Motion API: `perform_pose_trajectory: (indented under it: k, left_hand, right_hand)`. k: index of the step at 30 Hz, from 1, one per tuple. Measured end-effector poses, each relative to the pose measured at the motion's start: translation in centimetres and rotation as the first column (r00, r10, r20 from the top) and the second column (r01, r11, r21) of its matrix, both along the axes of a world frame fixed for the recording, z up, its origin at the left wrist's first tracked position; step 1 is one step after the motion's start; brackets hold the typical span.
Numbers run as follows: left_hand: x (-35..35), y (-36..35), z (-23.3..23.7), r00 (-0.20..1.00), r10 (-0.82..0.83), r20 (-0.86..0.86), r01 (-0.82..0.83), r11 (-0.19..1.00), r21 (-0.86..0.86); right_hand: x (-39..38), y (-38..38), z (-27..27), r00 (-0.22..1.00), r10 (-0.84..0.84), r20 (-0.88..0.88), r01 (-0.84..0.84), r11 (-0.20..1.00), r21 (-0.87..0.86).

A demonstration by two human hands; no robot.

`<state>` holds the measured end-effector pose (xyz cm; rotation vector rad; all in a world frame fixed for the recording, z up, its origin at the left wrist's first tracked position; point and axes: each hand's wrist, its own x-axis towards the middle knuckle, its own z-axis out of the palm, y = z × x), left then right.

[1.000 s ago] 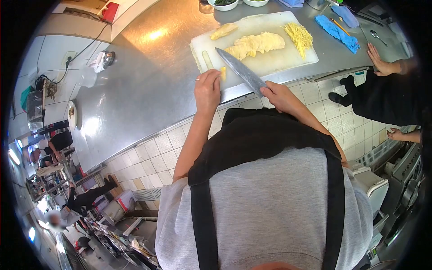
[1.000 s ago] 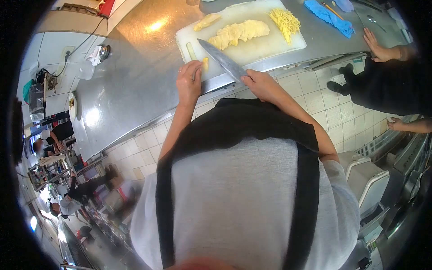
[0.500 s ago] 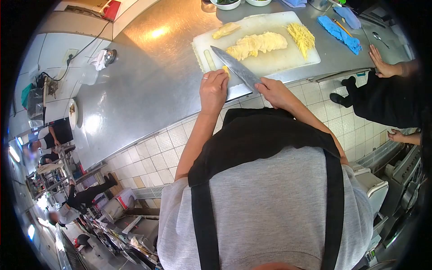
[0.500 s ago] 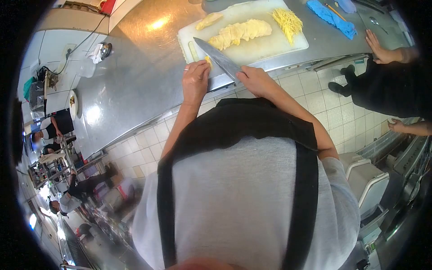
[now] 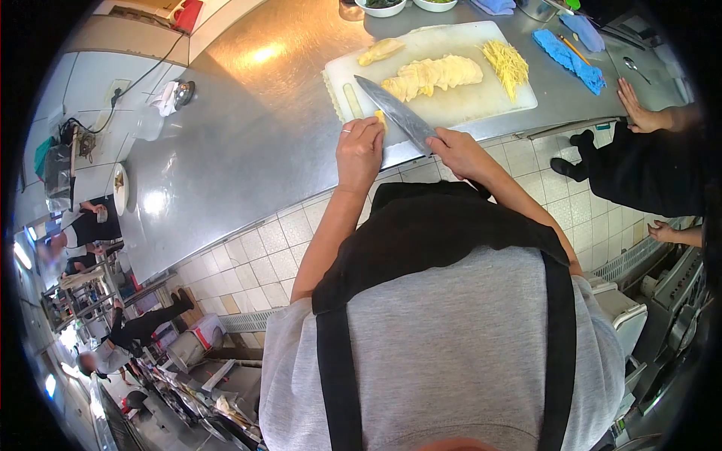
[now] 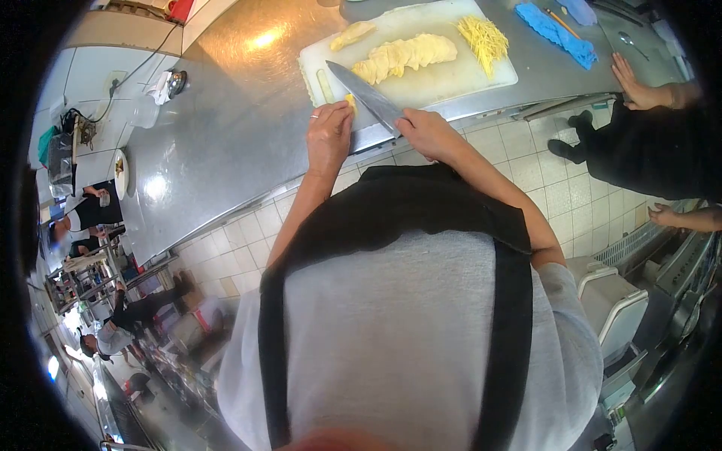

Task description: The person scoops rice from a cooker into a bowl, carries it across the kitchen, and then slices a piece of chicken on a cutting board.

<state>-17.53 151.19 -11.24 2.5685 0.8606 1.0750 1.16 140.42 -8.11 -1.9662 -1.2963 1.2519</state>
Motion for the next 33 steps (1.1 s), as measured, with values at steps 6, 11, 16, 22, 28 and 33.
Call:
perform_pose_trajectory:
  k: [6,11,16,22,28,33]
  left_hand:
    - [-0.1,0.1,-0.4,1.0,-0.007,0.005,0.007,1.0,-0.012]
    - [-0.1,0.0,-0.1,1.0,0.001,-0.003,-0.001,1.0,-0.017]
    - [0.1,-0.1,0.1,1.0,0.008,-0.006,-0.008,1.0,-0.014]
    - [0.0,-0.1,0.2,1.0,0.001,-0.002,-0.001,1.0,-0.021]
    - [0.1,0.1,0.2,1.0,-0.014,-0.016,0.014,0.999,-0.037]
    - [0.0,0.1,0.3,1.0,-0.019,-0.024,0.018,0.999,-0.035]
  right_hand:
    - [-0.1,0.0,0.5,1.0,-0.013,-0.018,0.012,0.999,-0.041]
    - [-0.1,0.1,-0.2,1.0,-0.008,0.019,0.008,1.0,0.004]
    - [-0.2,0.2,0.3,1.0,-0.011,0.024,0.011,1.0,-0.001]
    - [-0.3,0.3,0.9,1.0,-0.018,-0.004,0.018,0.997,-0.072]
    - [-0.1,0.6,0.1,1.0,0.006,0.03,-0.006,1.0,-0.001]
    - [-0.4,1.2,1.8,1.0,0.023,-0.002,-0.023,0.997,-0.079]
